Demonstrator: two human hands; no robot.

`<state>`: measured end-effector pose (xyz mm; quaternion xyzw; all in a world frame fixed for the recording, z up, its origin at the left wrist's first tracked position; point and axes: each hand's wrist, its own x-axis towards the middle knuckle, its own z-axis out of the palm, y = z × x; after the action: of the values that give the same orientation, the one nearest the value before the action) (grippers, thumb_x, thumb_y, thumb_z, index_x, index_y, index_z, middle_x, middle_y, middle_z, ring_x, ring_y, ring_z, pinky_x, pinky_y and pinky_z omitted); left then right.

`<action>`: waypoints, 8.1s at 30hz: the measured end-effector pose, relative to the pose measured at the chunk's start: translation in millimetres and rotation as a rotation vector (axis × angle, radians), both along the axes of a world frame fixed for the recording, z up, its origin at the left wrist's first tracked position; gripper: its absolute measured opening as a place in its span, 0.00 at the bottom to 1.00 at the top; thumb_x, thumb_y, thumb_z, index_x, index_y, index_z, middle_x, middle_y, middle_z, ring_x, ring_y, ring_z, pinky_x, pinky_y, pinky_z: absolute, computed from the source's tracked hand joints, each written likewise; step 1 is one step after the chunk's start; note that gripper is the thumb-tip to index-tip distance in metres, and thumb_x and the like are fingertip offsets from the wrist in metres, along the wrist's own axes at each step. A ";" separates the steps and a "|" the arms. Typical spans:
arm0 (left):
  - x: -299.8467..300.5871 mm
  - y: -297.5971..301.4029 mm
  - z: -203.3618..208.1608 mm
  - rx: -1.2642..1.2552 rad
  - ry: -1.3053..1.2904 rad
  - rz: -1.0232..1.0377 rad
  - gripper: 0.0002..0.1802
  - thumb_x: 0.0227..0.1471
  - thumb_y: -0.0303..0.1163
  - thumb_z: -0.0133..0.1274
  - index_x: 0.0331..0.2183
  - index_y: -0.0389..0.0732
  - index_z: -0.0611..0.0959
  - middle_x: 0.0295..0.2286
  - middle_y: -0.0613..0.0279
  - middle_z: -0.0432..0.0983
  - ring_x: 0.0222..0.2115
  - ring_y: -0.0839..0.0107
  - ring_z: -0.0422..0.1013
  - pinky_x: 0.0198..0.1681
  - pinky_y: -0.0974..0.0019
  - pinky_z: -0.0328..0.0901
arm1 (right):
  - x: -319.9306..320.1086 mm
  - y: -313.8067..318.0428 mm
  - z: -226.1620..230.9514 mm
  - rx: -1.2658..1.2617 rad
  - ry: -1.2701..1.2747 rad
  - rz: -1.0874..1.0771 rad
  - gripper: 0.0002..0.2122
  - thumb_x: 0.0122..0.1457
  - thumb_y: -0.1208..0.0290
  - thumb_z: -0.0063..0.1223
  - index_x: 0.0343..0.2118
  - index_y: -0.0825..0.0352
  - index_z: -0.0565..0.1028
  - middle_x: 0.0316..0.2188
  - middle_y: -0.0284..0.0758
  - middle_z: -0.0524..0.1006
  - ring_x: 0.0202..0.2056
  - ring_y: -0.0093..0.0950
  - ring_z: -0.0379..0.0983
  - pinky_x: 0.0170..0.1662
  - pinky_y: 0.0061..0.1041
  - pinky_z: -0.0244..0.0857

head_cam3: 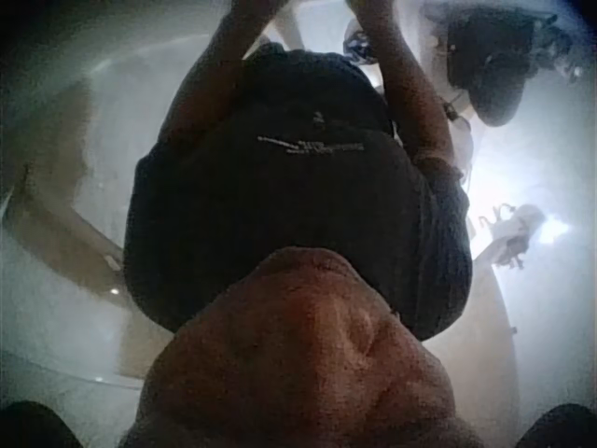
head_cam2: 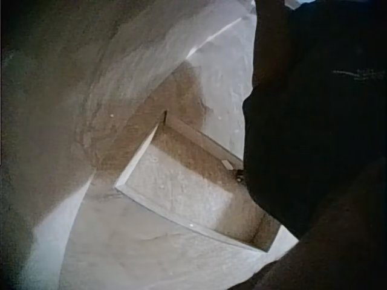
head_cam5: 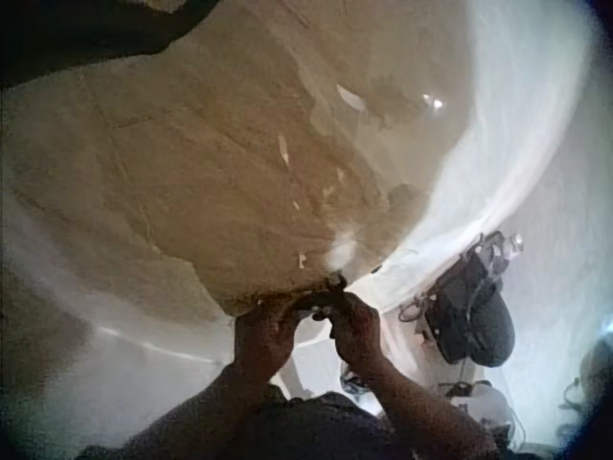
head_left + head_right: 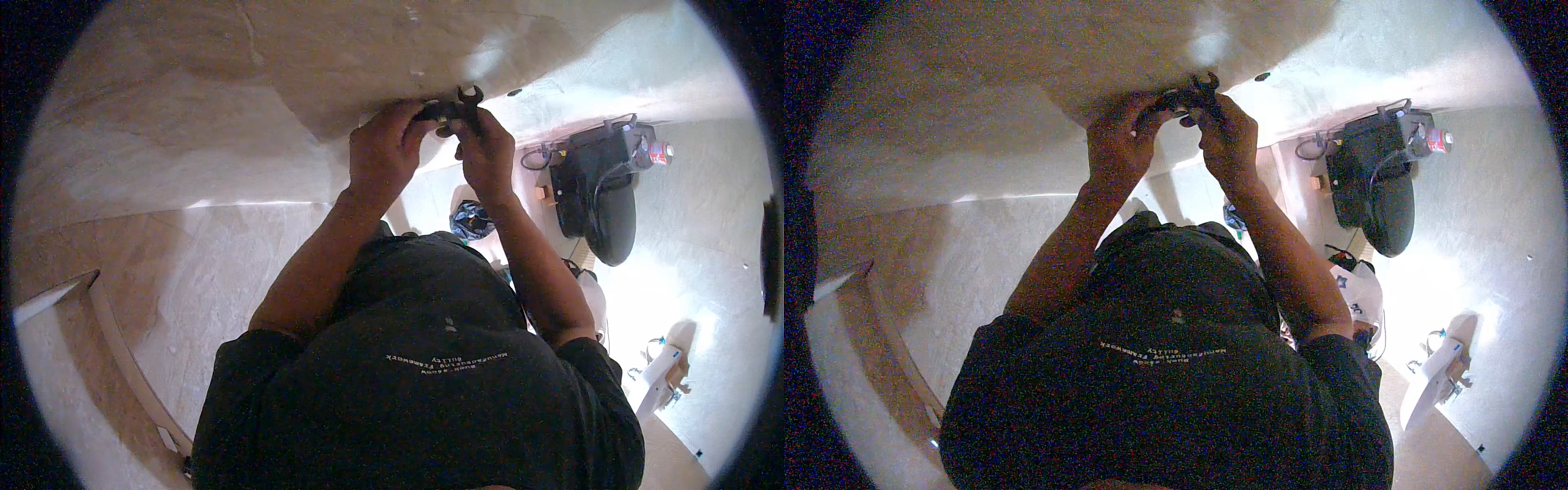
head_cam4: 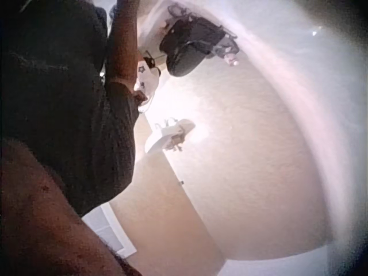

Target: The person removes a wall cap using a wrench, applies sealant tape to a threaded pipe fitting, and positions a black faucet manifold against the wall.

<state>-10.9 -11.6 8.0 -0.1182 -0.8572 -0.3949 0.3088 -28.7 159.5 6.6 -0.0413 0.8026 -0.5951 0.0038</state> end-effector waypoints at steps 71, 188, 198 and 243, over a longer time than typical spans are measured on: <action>19.4 25.2 1.5 0.491 -0.384 0.036 0.21 0.53 0.25 0.64 0.44 0.30 0.72 0.33 0.48 0.82 0.34 0.65 0.80 0.38 0.64 0.77 | 5.9 -1.4 -18.2 -0.393 0.134 -0.095 0.13 0.59 0.76 0.62 0.45 0.74 0.76 0.30 0.35 0.81 0.26 0.21 0.78 0.27 0.20 0.69; 12.3 -1.2 -10.1 1.566 -0.915 -0.485 0.16 0.60 0.37 0.57 0.46 0.38 0.82 0.43 0.60 0.81 0.46 0.69 0.74 0.51 0.59 0.67 | 27.5 -26.7 27.5 -0.585 -0.417 -0.149 0.16 0.65 0.60 0.54 0.42 0.72 0.76 0.31 0.35 0.80 0.17 0.17 0.66 0.18 0.17 0.56; 19.6 -3.2 -14.6 0.490 -0.450 -0.145 0.18 0.57 0.31 0.60 0.49 0.43 0.79 0.25 0.54 0.82 0.24 0.60 0.80 0.27 0.61 0.73 | 32.8 -33.7 16.7 -0.574 -0.242 -0.215 0.17 0.63 0.64 0.60 0.46 0.74 0.76 0.33 0.37 0.81 0.18 0.20 0.71 0.15 0.17 0.58; 11.5 -17.9 -4.5 0.075 -0.275 -0.071 0.11 0.57 0.34 0.61 0.41 0.40 0.83 0.32 0.56 0.83 0.34 0.61 0.81 0.41 0.58 0.74 | 17.8 -24.4 15.4 -0.676 -0.412 -0.160 0.19 0.61 0.58 0.62 0.39 0.74 0.77 0.31 0.40 0.81 0.20 0.23 0.72 0.17 0.19 0.58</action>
<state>0.6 -29.5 3.5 -0.0817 -0.8714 -0.4495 0.1786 -10.9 135.1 22.1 0.1428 0.5446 -0.8198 0.1045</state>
